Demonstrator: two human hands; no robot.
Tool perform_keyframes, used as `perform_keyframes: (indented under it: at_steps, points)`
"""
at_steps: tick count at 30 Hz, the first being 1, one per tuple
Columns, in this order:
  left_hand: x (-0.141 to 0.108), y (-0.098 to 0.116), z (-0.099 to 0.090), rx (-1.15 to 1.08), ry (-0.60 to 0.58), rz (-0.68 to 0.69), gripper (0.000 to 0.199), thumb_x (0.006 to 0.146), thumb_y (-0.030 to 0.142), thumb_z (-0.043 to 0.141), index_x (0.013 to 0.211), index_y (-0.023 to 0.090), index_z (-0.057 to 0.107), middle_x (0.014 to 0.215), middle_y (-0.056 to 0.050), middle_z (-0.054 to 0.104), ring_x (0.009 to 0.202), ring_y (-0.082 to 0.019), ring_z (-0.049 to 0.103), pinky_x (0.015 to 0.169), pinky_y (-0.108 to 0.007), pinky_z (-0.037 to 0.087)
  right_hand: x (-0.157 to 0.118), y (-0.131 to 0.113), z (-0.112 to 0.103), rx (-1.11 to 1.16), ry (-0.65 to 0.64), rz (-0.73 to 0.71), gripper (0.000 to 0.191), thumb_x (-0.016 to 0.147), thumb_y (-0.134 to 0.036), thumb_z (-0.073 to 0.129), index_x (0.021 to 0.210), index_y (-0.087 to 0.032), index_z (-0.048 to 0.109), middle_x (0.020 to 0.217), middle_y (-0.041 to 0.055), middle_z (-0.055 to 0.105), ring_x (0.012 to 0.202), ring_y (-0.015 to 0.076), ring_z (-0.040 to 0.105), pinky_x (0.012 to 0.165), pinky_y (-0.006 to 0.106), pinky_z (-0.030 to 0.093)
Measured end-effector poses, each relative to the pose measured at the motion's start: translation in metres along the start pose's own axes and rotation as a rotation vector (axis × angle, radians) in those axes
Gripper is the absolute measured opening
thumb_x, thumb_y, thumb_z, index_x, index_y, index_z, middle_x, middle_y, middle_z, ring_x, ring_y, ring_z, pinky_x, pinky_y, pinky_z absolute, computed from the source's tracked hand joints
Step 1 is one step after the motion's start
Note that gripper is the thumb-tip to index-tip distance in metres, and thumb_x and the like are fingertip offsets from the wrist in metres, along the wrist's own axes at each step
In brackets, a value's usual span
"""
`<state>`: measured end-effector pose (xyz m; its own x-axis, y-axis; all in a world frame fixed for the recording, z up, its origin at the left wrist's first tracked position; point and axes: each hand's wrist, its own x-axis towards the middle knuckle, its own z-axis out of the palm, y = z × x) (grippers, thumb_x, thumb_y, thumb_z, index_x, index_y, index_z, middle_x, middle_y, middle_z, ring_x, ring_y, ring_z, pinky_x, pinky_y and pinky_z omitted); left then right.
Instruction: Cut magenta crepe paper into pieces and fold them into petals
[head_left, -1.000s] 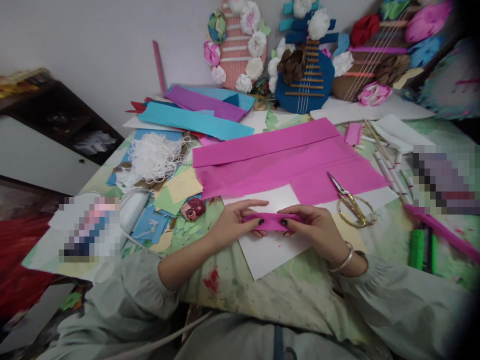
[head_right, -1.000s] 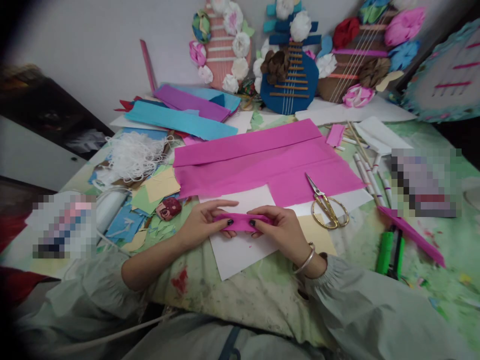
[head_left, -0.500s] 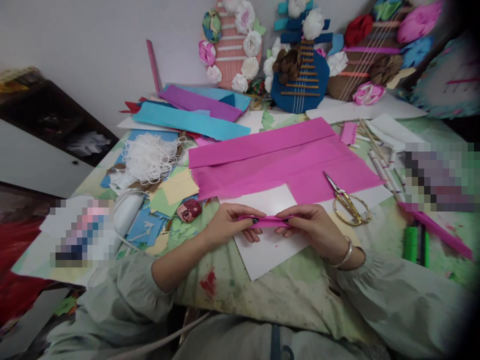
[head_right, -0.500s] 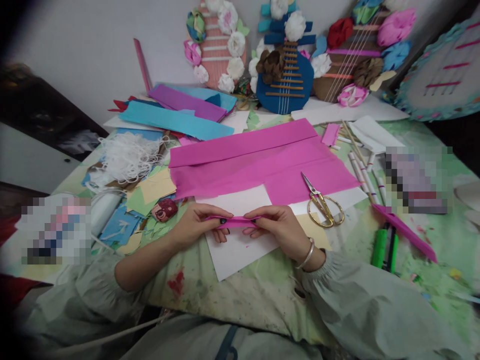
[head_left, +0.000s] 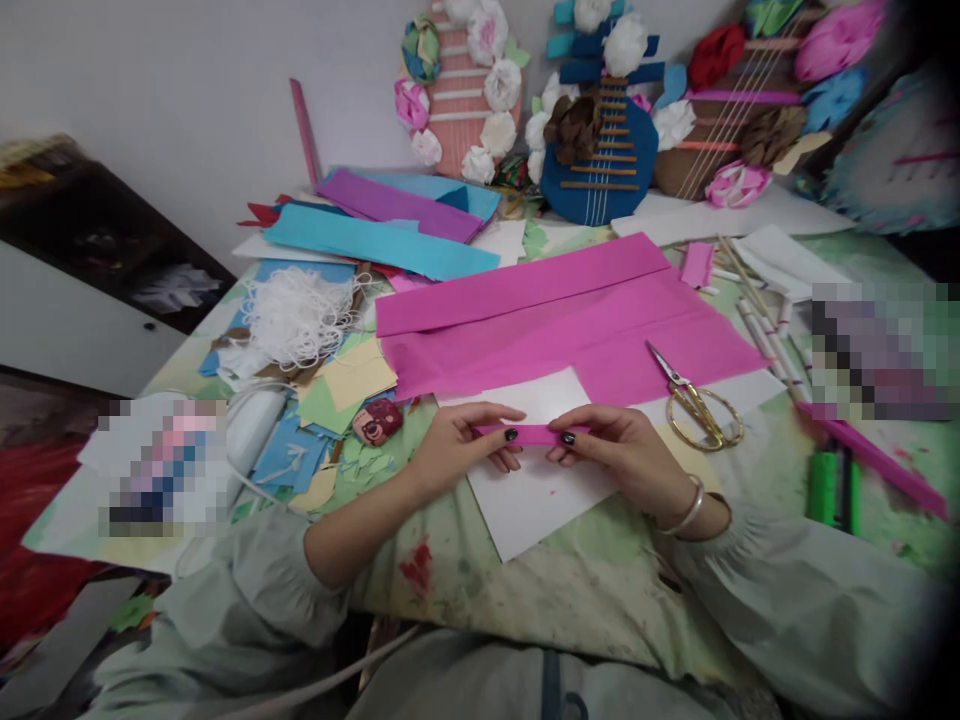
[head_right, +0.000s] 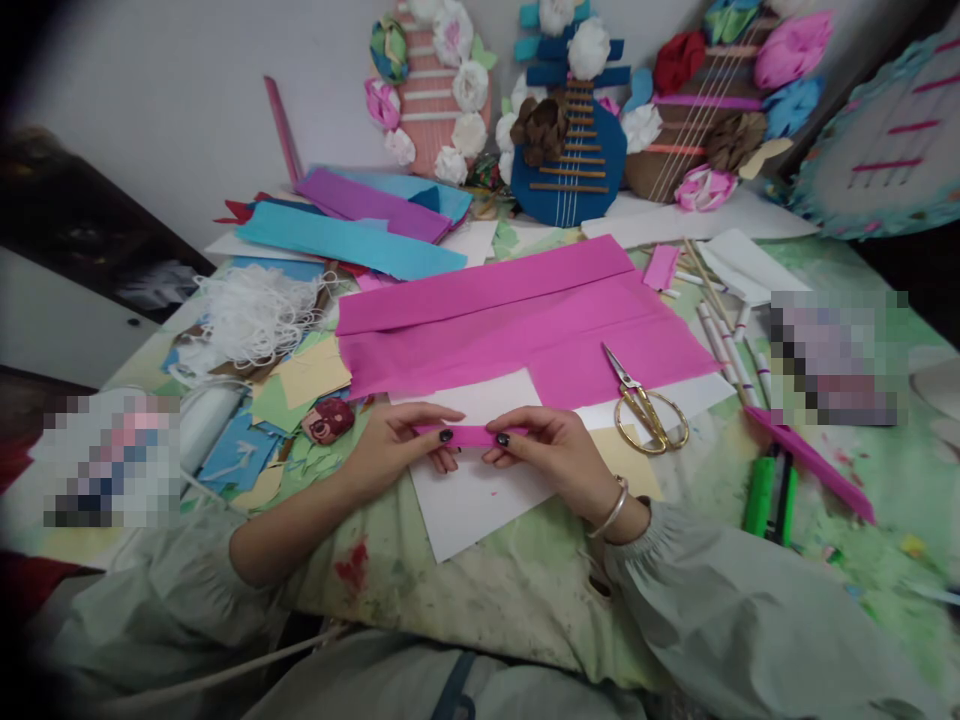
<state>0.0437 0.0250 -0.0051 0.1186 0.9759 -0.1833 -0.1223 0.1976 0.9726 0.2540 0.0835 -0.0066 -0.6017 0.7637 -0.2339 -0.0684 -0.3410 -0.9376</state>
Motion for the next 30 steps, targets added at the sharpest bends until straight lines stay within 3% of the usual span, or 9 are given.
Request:
perform_keyframes:
  at_steps: [2, 7, 14, 20, 30]
  points:
    - [0.0013, 0.0002, 0.0018, 0.028, 0.043, 0.008, 0.043, 0.075, 0.032, 0.070, 0.110, 0.010, 0.059, 0.063, -0.004, 0.069, 0.056, -0.017, 0.068, 0.054, -0.024, 0.056, 0.0005, 0.0003, 0.0008, -0.022, 0.017, -0.016, 0.029, 0.071, -0.031, 0.074, 0.095, -0.016, 0.068, 0.071, 0.0053, 0.073, 0.065, 0.0159, 0.070, 0.066, 0.027, 0.058]
    - [0.0031, 0.0007, 0.0021, 0.030, 0.097, -0.001, 0.039, 0.072, 0.030, 0.072, 0.103, 0.011, 0.059, 0.065, -0.004, 0.070, 0.058, -0.017, 0.069, 0.056, -0.023, 0.057, 0.0006, -0.0009, 0.0025, -0.053, 0.065, -0.019, 0.032, 0.066, -0.030, 0.077, 0.094, -0.016, 0.068, 0.070, 0.0046, 0.073, 0.066, 0.0175, 0.071, 0.066, 0.029, 0.060]
    - [0.0012, 0.0001, 0.0060, 0.005, 0.058, -0.031, 0.038, 0.069, 0.029, 0.074, 0.100, 0.012, 0.059, 0.068, -0.004, 0.070, 0.063, -0.020, 0.070, 0.059, -0.025, 0.059, 0.0002, -0.0010, 0.0062, -0.072, 0.025, 0.044, 0.033, 0.065, -0.033, 0.078, 0.090, -0.014, 0.068, 0.071, 0.0059, 0.073, 0.066, 0.0182, 0.071, 0.062, 0.028, 0.060]
    - [0.0017, 0.0020, 0.0059, -0.077, 0.102, -0.059, 0.043, 0.062, 0.026, 0.079, 0.098, 0.011, 0.060, 0.072, -0.005, 0.071, 0.070, -0.021, 0.071, 0.064, -0.027, 0.060, -0.0002, 0.0001, 0.0065, -0.050, 0.082, 0.079, 0.035, 0.059, -0.035, 0.081, 0.084, -0.014, 0.069, 0.069, 0.0069, 0.073, 0.068, 0.0221, 0.072, 0.067, 0.032, 0.061]
    - [0.0053, -0.0033, -0.0001, -0.131, 0.118, -0.123, 0.035, 0.068, 0.033, 0.077, 0.087, 0.008, 0.062, 0.073, -0.010, 0.072, 0.066, -0.020, 0.071, 0.060, -0.025, 0.059, 0.0001, 0.0004, 0.0086, -0.026, 0.139, 0.049, 0.035, 0.058, -0.033, 0.082, 0.085, -0.015, 0.069, 0.074, 0.0057, 0.074, 0.071, 0.0227, 0.072, 0.071, 0.034, 0.062]
